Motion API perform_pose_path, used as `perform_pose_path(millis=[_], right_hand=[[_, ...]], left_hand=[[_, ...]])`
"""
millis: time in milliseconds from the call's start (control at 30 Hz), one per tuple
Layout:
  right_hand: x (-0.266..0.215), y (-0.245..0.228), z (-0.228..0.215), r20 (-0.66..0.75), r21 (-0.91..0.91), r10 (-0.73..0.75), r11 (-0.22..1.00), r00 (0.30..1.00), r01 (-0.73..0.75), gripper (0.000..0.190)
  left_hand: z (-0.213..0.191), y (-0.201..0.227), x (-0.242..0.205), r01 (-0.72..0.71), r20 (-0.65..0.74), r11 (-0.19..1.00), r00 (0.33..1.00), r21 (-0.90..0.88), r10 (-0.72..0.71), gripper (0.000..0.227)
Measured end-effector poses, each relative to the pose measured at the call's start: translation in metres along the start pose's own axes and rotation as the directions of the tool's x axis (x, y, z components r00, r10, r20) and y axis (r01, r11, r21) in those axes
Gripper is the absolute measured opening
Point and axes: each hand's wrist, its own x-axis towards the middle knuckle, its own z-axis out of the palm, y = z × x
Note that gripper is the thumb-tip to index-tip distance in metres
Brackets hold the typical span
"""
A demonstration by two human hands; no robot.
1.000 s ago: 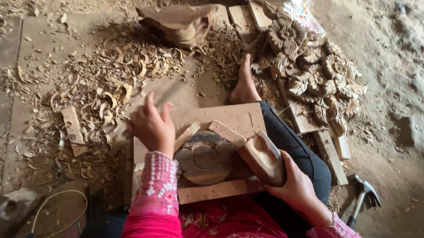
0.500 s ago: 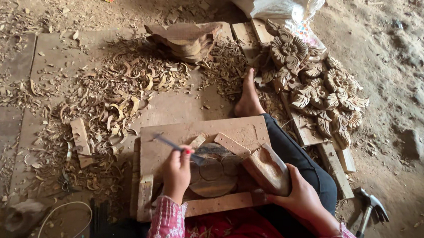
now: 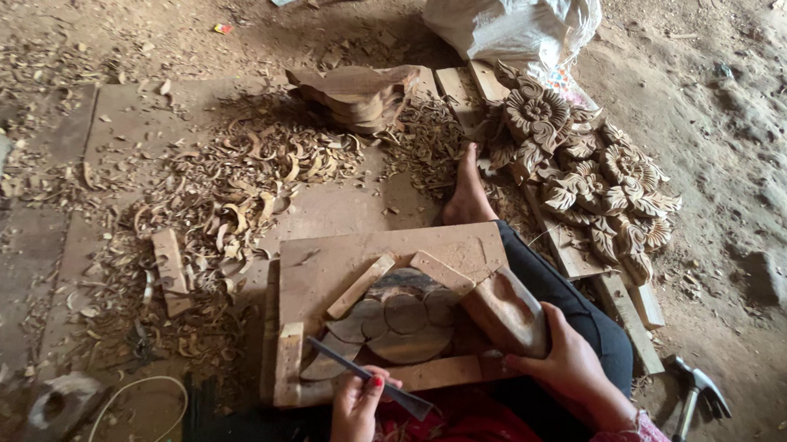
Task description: The person carves a decorative floral pattern into a piece of wood using a chisel and a wooden mallet. They repeatedly strike the chisel to shape the wood, creating a detailed design.
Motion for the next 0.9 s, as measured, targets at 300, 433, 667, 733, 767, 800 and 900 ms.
perform_pose_path(millis=[300,433,667,733,767,800,900], right_hand=[[-0.001,0.008,0.009,-0.051,0.028,0.016,1.000,0.999,-0.015,0.108],[0.000,0.015,0.012,-0.054,-0.013,0.021,1.000,0.998,-0.021,0.108],[0.006,0.015,0.015,-0.109,-0.051,-0.043,0.998,0.993,0.038,0.108],[0.002,0.018,0.016,-0.080,-0.015,0.004,1.000,0.997,-0.005,0.108],[0.002,0.019,0.016,-0.082,-0.006,0.003,1.000,0.997,-0.003,0.108],[0.001,0.020,0.017,-0.084,0.003,0.002,1.000,0.996,-0.002,0.108],[0.003,0.021,0.017,-0.084,0.016,-0.003,1.000,0.996,0.004,0.107]], left_hand=[[-0.017,-0.015,0.017,0.285,-0.102,0.933,0.945,-0.219,-0.312,0.030],[-0.015,-0.026,0.019,0.215,-0.061,0.957,0.971,-0.193,-0.230,0.029],[-0.016,-0.040,0.026,0.135,-0.059,0.984,0.988,-0.119,-0.143,0.027],[-0.013,-0.041,0.024,0.086,-0.043,0.996,0.995,-0.034,-0.087,0.026],[-0.013,-0.040,0.025,0.056,-0.031,0.998,0.998,0.010,-0.056,0.026],[-0.013,-0.039,0.026,0.062,-0.035,0.998,0.998,0.005,-0.061,0.026],[-0.012,-0.034,0.026,0.068,-0.051,0.998,0.996,-0.012,-0.069,0.026]])
